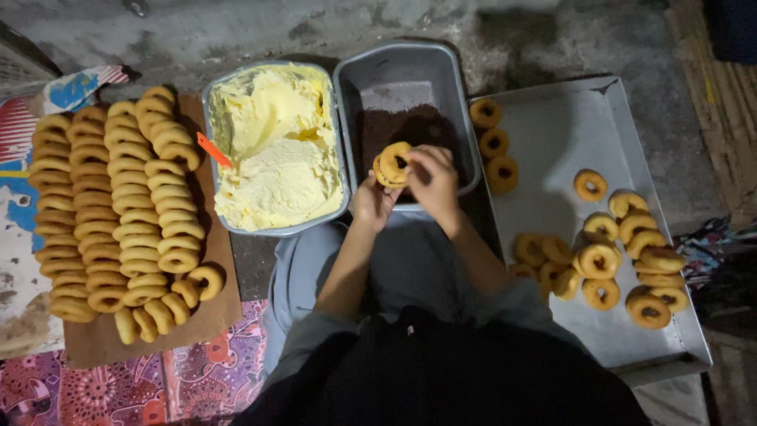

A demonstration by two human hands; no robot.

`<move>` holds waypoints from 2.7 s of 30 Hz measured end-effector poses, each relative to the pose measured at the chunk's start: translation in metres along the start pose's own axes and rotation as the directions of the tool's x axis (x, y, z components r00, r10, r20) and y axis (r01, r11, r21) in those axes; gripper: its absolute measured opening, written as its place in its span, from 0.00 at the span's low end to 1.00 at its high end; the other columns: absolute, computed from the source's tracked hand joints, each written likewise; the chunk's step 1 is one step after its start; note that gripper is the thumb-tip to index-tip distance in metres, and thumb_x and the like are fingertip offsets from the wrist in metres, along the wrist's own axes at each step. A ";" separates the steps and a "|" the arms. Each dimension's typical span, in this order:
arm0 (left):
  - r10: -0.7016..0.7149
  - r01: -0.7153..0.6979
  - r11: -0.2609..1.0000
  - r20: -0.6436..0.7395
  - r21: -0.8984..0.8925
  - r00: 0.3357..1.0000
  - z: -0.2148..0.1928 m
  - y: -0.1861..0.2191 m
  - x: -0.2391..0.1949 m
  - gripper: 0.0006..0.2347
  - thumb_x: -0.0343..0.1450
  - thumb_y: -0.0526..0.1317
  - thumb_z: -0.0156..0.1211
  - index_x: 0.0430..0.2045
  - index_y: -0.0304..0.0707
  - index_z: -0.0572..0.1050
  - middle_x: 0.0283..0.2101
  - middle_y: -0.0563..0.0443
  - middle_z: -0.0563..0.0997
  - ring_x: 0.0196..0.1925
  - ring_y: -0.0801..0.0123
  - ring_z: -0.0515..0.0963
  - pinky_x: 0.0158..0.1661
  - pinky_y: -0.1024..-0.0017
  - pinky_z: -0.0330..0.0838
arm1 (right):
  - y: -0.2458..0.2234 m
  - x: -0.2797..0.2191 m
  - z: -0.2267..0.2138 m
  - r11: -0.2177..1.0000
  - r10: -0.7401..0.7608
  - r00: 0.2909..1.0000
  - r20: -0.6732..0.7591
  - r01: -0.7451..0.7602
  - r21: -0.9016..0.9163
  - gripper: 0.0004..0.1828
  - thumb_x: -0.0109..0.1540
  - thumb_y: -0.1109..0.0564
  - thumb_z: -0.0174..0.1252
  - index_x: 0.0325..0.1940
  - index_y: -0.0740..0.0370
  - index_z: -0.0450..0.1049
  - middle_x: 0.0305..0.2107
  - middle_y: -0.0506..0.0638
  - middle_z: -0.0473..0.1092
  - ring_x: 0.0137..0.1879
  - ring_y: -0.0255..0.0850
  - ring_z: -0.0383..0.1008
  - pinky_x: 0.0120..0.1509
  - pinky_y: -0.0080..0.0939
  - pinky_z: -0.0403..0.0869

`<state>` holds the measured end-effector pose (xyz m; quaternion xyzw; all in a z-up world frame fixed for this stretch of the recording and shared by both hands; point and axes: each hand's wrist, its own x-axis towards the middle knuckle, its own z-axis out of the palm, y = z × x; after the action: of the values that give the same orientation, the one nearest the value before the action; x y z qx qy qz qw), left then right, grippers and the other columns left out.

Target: The person fills ring-shaped pastries with a yellow cream and then dips them into a dark granular topping. They handle the pastries one at a time, placing the finished items onto a metal tray.

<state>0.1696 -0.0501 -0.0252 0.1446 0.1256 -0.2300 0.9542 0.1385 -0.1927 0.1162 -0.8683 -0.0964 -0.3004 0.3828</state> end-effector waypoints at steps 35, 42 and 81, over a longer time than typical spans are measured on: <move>-0.035 0.151 0.866 -0.243 0.477 0.969 -0.002 0.037 -0.111 0.21 0.74 0.49 0.53 0.59 0.37 0.70 0.57 0.50 0.78 0.56 0.63 0.77 0.54 0.65 0.68 | 0.303 -0.151 -0.231 0.440 0.753 0.496 -0.432 -0.868 -0.231 0.28 0.64 0.53 0.63 0.65 0.67 0.67 0.54 0.54 0.71 0.57 0.46 0.74 0.57 0.45 0.76; 0.017 0.135 0.850 -0.282 0.509 0.959 0.018 0.035 -0.113 0.20 0.75 0.47 0.51 0.59 0.36 0.70 0.56 0.50 0.78 0.55 0.64 0.77 0.53 0.66 0.70 | 0.323 -0.134 -0.246 0.317 0.906 0.368 -0.207 -0.917 -0.243 0.24 0.64 0.55 0.64 0.60 0.67 0.67 0.50 0.54 0.71 0.53 0.45 0.73 0.54 0.45 0.76; 0.196 -0.142 0.923 -0.120 0.358 0.973 0.012 0.027 -0.217 0.22 0.80 0.51 0.46 0.57 0.28 0.72 0.53 0.44 0.80 0.54 0.65 0.79 0.56 0.67 0.73 | -0.125 -0.111 0.015 0.888 0.252 0.909 0.332 -0.353 0.293 0.15 0.64 0.64 0.61 0.55 0.59 0.73 0.50 0.55 0.78 0.53 0.44 0.81 0.55 0.40 0.77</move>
<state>-0.0024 0.0559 0.0578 0.3379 0.1430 -0.1535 0.9175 0.0063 -0.0890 0.1181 -0.8255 -0.0638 -0.0865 0.5541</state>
